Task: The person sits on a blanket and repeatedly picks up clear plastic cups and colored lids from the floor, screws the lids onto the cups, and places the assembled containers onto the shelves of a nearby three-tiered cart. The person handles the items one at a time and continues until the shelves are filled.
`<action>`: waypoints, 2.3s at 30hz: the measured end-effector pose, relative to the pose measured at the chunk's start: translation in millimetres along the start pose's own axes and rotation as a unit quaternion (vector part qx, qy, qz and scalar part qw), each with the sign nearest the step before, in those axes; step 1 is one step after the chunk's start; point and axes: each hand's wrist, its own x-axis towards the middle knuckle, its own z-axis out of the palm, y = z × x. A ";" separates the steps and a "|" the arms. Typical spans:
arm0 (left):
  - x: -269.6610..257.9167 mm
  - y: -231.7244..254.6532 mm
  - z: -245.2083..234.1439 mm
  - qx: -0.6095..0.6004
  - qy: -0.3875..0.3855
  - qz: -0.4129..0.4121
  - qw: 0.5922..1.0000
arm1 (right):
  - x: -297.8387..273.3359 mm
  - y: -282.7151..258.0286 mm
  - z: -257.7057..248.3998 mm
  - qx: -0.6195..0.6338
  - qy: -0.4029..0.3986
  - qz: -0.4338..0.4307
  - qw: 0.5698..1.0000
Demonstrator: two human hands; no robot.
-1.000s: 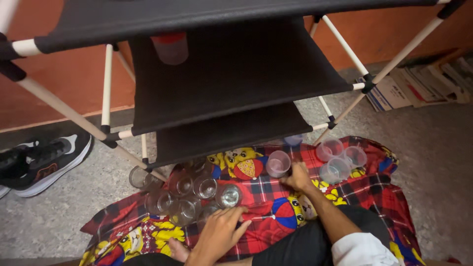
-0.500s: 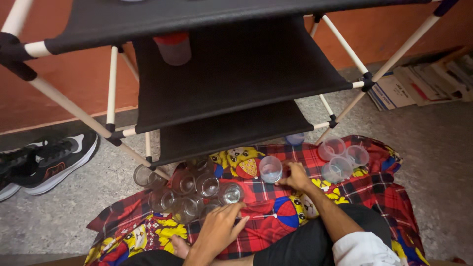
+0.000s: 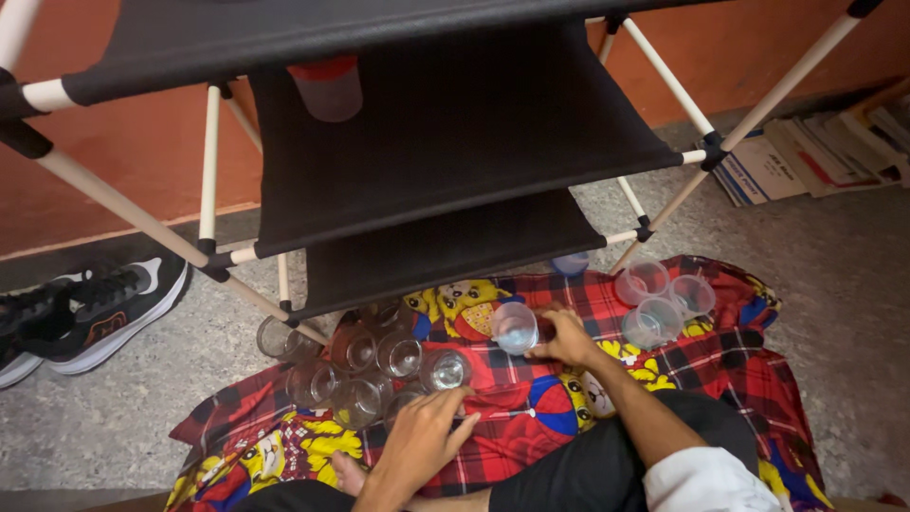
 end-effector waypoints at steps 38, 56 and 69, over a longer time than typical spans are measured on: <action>3.8 11.1 -9.9 0.012 0.165 -0.011 0.986 | -84.6 -203.2 -75.4 0.121 -0.027 -0.373 0.920; -5.9 14.7 -13.3 0.158 0.182 0.075 0.968 | -82.8 -203.6 -43.1 0.399 -0.104 -0.144 0.899; -6.8 -6.2 -5.5 -0.386 0.176 -0.128 0.896 | -89.8 -198.2 -58.5 0.170 -0.026 -0.400 0.900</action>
